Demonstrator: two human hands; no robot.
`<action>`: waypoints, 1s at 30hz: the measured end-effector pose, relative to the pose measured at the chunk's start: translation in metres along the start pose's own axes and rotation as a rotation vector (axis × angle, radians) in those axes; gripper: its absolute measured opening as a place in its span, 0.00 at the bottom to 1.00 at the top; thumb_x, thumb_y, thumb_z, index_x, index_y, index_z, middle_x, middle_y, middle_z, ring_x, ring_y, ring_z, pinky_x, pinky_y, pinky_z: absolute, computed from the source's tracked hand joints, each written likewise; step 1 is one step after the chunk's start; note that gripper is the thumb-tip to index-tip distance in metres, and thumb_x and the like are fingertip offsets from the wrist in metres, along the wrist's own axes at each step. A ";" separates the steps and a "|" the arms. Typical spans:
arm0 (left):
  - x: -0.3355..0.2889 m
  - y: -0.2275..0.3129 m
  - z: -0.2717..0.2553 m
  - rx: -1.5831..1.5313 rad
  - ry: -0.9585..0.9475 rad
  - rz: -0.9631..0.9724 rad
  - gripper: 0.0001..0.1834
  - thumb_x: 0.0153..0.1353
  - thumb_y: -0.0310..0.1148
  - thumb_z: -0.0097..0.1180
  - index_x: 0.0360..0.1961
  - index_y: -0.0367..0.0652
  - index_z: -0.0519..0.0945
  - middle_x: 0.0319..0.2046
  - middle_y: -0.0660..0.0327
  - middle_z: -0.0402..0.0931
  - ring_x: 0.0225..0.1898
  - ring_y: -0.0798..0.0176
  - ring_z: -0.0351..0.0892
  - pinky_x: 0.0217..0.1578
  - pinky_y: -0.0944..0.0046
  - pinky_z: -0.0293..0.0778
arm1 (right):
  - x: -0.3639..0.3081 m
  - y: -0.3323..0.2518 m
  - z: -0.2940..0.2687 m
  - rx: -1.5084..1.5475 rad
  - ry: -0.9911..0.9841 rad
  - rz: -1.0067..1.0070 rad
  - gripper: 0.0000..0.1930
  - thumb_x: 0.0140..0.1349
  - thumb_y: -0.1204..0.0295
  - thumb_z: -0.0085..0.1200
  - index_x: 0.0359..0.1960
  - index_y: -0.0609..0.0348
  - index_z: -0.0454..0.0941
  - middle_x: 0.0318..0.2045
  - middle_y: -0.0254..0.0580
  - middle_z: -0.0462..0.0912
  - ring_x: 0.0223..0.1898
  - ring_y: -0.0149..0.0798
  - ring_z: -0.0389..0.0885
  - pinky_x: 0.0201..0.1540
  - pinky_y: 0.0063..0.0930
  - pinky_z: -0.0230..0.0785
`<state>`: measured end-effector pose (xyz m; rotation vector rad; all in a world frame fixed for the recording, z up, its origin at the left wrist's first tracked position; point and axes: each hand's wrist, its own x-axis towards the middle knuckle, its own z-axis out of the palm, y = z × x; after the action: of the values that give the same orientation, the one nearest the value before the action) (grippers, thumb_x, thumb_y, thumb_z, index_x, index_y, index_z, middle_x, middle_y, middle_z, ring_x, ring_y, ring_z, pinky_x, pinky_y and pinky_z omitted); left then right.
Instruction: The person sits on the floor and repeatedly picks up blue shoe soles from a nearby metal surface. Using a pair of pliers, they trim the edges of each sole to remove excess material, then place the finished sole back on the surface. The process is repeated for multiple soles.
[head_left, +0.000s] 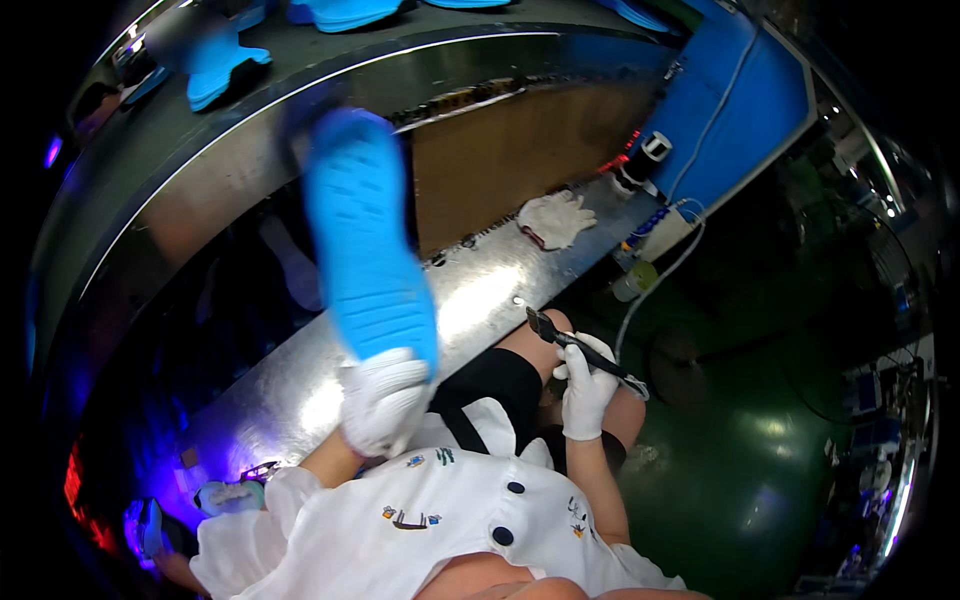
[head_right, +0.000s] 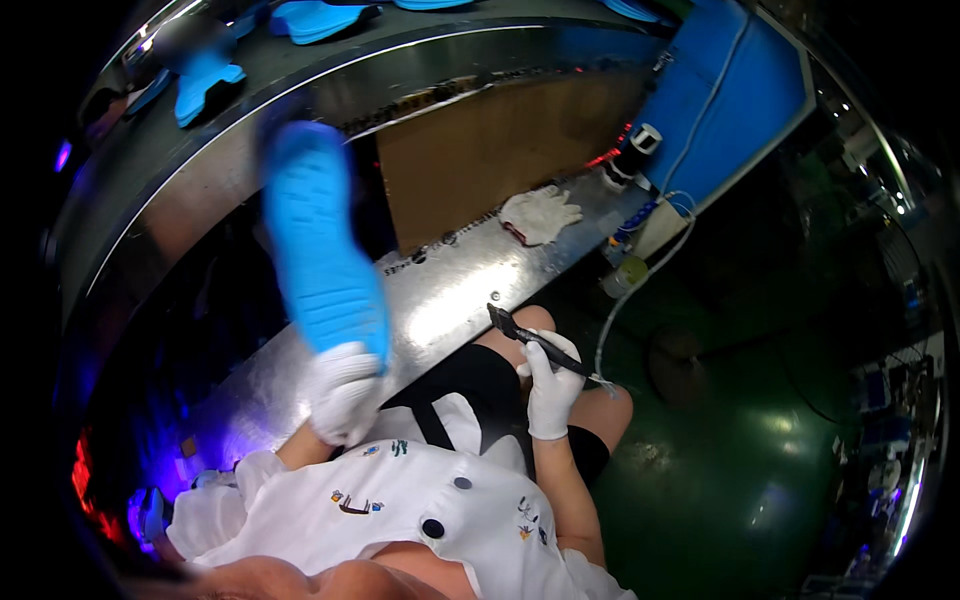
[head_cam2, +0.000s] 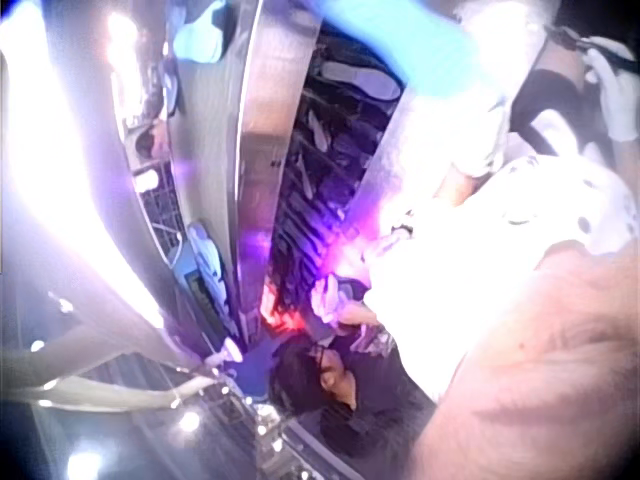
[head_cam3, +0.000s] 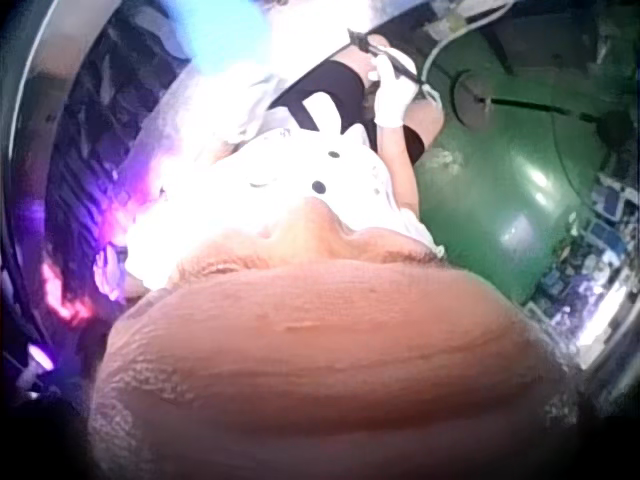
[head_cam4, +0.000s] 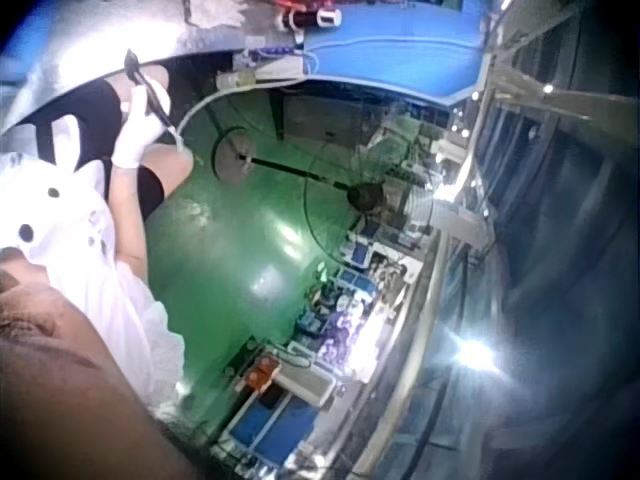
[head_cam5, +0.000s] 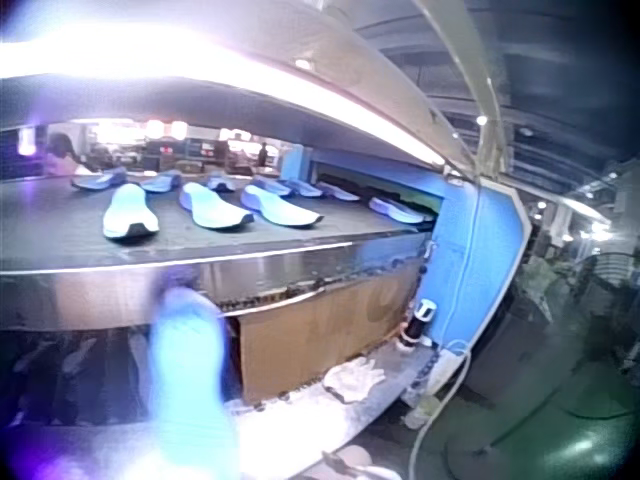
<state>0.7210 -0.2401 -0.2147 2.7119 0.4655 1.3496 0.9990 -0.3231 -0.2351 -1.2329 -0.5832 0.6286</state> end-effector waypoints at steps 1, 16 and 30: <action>0.007 -0.001 0.041 -0.105 0.096 0.009 0.15 0.45 0.23 0.66 0.36 0.40 0.77 0.42 0.48 0.79 0.47 0.42 0.79 0.45 0.48 0.75 | 0.001 0.003 -0.010 -0.029 0.038 -0.017 0.11 0.63 0.79 0.55 0.46 0.68 0.75 0.34 0.43 0.83 0.26 0.25 0.79 0.25 0.14 0.72; -0.027 -0.079 0.171 -2.331 -0.037 -1.442 0.43 0.65 0.70 0.20 0.57 0.47 0.71 0.43 0.51 0.78 0.31 0.52 0.76 0.26 0.56 0.71 | 0.079 0.082 0.082 -0.935 -0.174 -0.293 0.09 0.56 0.64 0.59 0.32 0.56 0.80 0.24 0.46 0.83 0.29 0.50 0.82 0.33 0.40 0.74; 0.037 -0.017 0.158 -2.687 0.354 -1.277 0.41 0.66 0.66 0.36 0.63 0.39 0.65 0.56 0.47 0.72 0.55 0.47 0.74 0.58 0.44 0.71 | 0.014 -0.027 0.075 -0.733 -0.455 -0.696 0.08 0.51 0.75 0.66 0.33 0.58 0.82 0.31 0.45 0.83 0.31 0.45 0.83 0.35 0.29 0.75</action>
<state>0.8627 -0.2024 -0.2860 -0.1745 -0.0043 0.5177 0.9593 -0.2688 -0.1907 -1.4287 -1.6404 0.0743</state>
